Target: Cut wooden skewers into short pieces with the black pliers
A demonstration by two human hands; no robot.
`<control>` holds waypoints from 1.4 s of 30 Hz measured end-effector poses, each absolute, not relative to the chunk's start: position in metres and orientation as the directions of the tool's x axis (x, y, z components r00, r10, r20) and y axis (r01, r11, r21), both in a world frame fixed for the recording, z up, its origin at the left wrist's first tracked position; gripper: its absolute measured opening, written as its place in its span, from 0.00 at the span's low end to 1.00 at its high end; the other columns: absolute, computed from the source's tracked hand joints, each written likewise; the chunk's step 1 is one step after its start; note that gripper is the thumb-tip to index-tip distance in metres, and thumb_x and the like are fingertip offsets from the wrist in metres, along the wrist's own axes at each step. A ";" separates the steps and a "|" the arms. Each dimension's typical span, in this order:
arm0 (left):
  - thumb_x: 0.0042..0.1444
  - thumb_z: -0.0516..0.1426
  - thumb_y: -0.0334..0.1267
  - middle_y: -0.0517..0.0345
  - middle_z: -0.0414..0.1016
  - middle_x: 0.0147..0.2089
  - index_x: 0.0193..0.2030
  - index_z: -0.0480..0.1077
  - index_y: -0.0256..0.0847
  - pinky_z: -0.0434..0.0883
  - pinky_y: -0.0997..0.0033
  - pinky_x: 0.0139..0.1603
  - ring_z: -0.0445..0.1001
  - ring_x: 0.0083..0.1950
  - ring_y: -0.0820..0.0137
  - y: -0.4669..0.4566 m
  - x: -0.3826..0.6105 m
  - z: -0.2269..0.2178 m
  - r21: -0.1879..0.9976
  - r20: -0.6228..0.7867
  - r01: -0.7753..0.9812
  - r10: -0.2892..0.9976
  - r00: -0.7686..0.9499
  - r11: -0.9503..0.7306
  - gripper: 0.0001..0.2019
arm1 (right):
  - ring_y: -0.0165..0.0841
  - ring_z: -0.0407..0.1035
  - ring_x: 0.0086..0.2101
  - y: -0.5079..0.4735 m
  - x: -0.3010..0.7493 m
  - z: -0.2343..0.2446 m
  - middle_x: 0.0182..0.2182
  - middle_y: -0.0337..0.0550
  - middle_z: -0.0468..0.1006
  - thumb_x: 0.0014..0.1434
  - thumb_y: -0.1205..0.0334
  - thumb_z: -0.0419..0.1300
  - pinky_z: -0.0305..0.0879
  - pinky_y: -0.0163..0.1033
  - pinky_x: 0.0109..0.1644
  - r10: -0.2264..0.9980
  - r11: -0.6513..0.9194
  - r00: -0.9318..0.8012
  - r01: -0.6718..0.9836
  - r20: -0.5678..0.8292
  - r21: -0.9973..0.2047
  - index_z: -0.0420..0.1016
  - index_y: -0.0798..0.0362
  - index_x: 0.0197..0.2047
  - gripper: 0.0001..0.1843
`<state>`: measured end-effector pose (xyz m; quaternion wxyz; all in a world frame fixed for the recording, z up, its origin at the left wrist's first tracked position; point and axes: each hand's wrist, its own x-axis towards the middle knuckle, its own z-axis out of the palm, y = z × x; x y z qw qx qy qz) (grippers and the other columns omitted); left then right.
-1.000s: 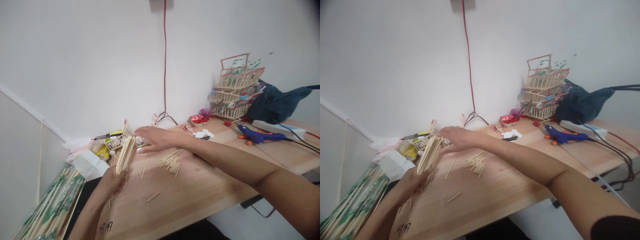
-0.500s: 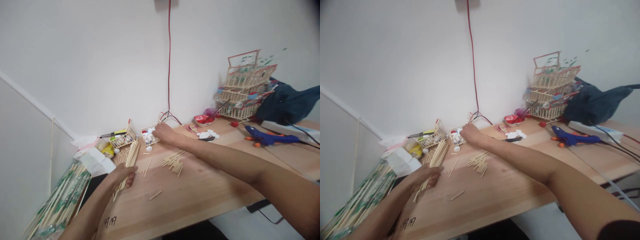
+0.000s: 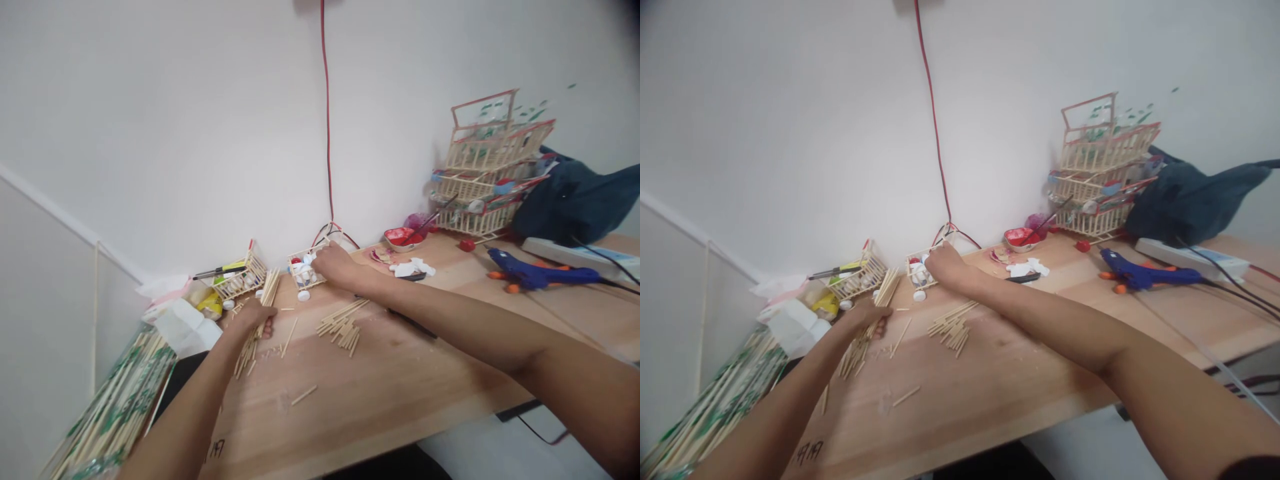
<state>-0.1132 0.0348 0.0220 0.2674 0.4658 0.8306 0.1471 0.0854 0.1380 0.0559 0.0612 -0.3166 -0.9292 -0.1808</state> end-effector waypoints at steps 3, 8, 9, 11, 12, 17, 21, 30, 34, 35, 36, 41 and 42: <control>0.51 0.53 0.36 0.47 0.73 0.20 0.19 0.66 0.38 0.71 0.68 0.28 0.75 0.24 0.64 0.041 -0.105 0.028 0.337 -0.306 0.764 0.831 -0.464 0.550 0.12 | 0.43 0.75 0.38 0.140 0.085 0.053 0.36 0.57 0.81 0.56 0.74 0.55 0.60 0.44 0.42 0.564 0.731 -0.790 0.613 0.239 0.300 0.80 0.60 0.37 0.12; 0.53 0.51 0.36 0.33 0.79 0.39 0.34 0.75 0.31 0.69 0.65 0.43 0.78 0.45 0.55 0.043 -0.092 0.034 0.088 -0.121 0.870 0.872 -0.474 0.485 0.13 | 0.42 0.75 0.38 0.138 0.083 0.056 0.36 0.57 0.81 0.55 0.76 0.55 0.61 0.42 0.42 0.572 0.729 -0.789 0.614 0.224 0.304 0.80 0.60 0.36 0.12; 0.53 0.50 0.35 0.31 0.78 0.44 0.38 0.75 0.30 0.69 0.64 0.45 0.76 0.49 0.55 0.044 -0.090 0.033 0.049 -0.090 0.879 0.879 -0.468 0.474 0.14 | 0.42 0.75 0.39 0.138 0.083 0.056 0.37 0.57 0.81 0.55 0.76 0.55 0.61 0.42 0.42 0.577 0.726 -0.787 0.617 0.220 0.304 0.80 0.60 0.37 0.12; 0.55 0.49 0.33 0.30 0.76 0.48 0.41 0.75 0.29 0.68 0.62 0.47 0.75 0.51 0.53 0.045 -0.086 0.029 -0.013 -0.055 0.892 0.890 -0.452 0.452 0.16 | 0.42 0.75 0.39 0.139 0.083 0.056 0.37 0.56 0.81 0.55 0.76 0.55 0.61 0.42 0.42 0.579 0.726 -0.786 0.618 0.219 0.301 0.80 0.59 0.37 0.12; 0.55 0.48 0.32 0.30 0.76 0.48 0.42 0.75 0.29 0.68 0.62 0.46 0.75 0.51 0.53 0.045 -0.085 0.027 -0.035 -0.045 0.896 0.895 -0.444 0.443 0.16 | 0.42 0.75 0.39 0.139 0.083 0.056 0.37 0.56 0.81 0.56 0.76 0.55 0.62 0.42 0.43 0.576 0.729 -0.787 0.616 0.220 0.299 0.80 0.59 0.37 0.12; 0.59 0.46 0.32 0.29 0.77 0.45 0.45 0.73 0.28 0.69 0.61 0.44 0.77 0.48 0.52 0.049 -0.081 0.016 -0.077 0.000 0.903 0.906 -0.424 0.423 0.17 | 0.42 0.75 0.40 0.136 0.084 0.057 0.38 0.57 0.81 0.56 0.76 0.55 0.62 0.42 0.44 0.570 0.735 -0.793 0.609 0.213 0.299 0.80 0.61 0.38 0.12; 0.60 0.44 0.31 0.30 0.76 0.44 0.47 0.69 0.28 0.69 0.60 0.42 0.77 0.47 0.53 0.049 -0.082 0.011 -0.073 0.035 0.909 0.912 -0.409 0.410 0.17 | 0.43 0.75 0.40 0.132 0.084 0.060 0.39 0.58 0.81 0.56 0.76 0.55 0.63 0.43 0.44 0.581 0.732 -0.790 0.612 0.195 0.300 0.80 0.61 0.39 0.13; 0.60 0.42 0.28 0.34 0.77 0.42 0.51 0.66 0.32 0.70 0.58 0.41 0.78 0.45 0.53 0.036 -0.077 0.007 -0.075 0.058 0.915 0.917 -0.394 0.397 0.17 | 0.43 0.75 0.41 0.124 0.082 0.070 0.38 0.59 0.80 0.57 0.77 0.53 0.63 0.43 0.44 0.618 0.717 -0.773 0.628 0.139 0.303 0.80 0.61 0.38 0.14; 0.60 0.41 0.28 0.34 0.77 0.44 0.50 0.66 0.33 0.70 0.57 0.41 0.77 0.46 0.52 0.043 -0.079 0.006 -0.049 0.082 0.906 0.906 -0.416 0.420 0.17 | 0.44 0.75 0.42 0.118 0.082 0.075 0.40 0.59 0.80 0.57 0.77 0.53 0.64 0.43 0.44 0.635 0.709 -0.762 0.640 0.125 0.297 0.80 0.62 0.40 0.14; 0.60 0.41 0.28 0.33 0.77 0.44 0.50 0.66 0.33 0.70 0.57 0.41 0.77 0.46 0.52 0.046 -0.079 0.005 -0.039 0.087 0.899 0.898 -0.432 0.437 0.17 | 0.44 0.75 0.42 0.117 0.082 0.075 0.40 0.59 0.80 0.57 0.77 0.53 0.64 0.43 0.44 0.637 0.709 -0.761 0.640 0.119 0.296 0.80 0.62 0.40 0.14; 0.60 0.40 0.28 0.33 0.77 0.44 0.50 0.66 0.33 0.70 0.57 0.41 0.77 0.46 0.52 0.049 -0.080 0.005 -0.029 0.092 0.889 0.887 -0.452 0.456 0.18 | 0.44 0.75 0.42 0.116 0.081 0.075 0.40 0.59 0.80 0.57 0.77 0.53 0.64 0.43 0.44 0.637 0.711 -0.762 0.639 0.116 0.295 0.79 0.63 0.40 0.14; 0.60 0.41 0.29 0.31 0.77 0.43 0.53 0.62 0.30 0.69 0.59 0.41 0.78 0.44 0.52 0.055 -0.081 0.008 0.009 0.116 0.849 0.843 -0.525 0.528 0.18 | 0.45 0.74 0.42 0.114 0.077 0.072 0.40 0.59 0.80 0.59 0.76 0.53 0.64 0.43 0.42 0.616 0.725 -0.773 0.632 0.153 0.273 0.79 0.63 0.41 0.14; 0.60 0.43 0.31 0.32 0.77 0.43 0.54 0.62 0.30 0.69 0.59 0.41 0.78 0.45 0.52 0.054 -0.080 0.011 0.009 0.120 0.852 0.845 -0.521 0.524 0.17 | 0.45 0.74 0.42 0.114 0.076 0.071 0.40 0.60 0.80 0.59 0.75 0.53 0.64 0.43 0.42 0.608 0.731 -0.777 0.627 0.162 0.268 0.79 0.63 0.41 0.13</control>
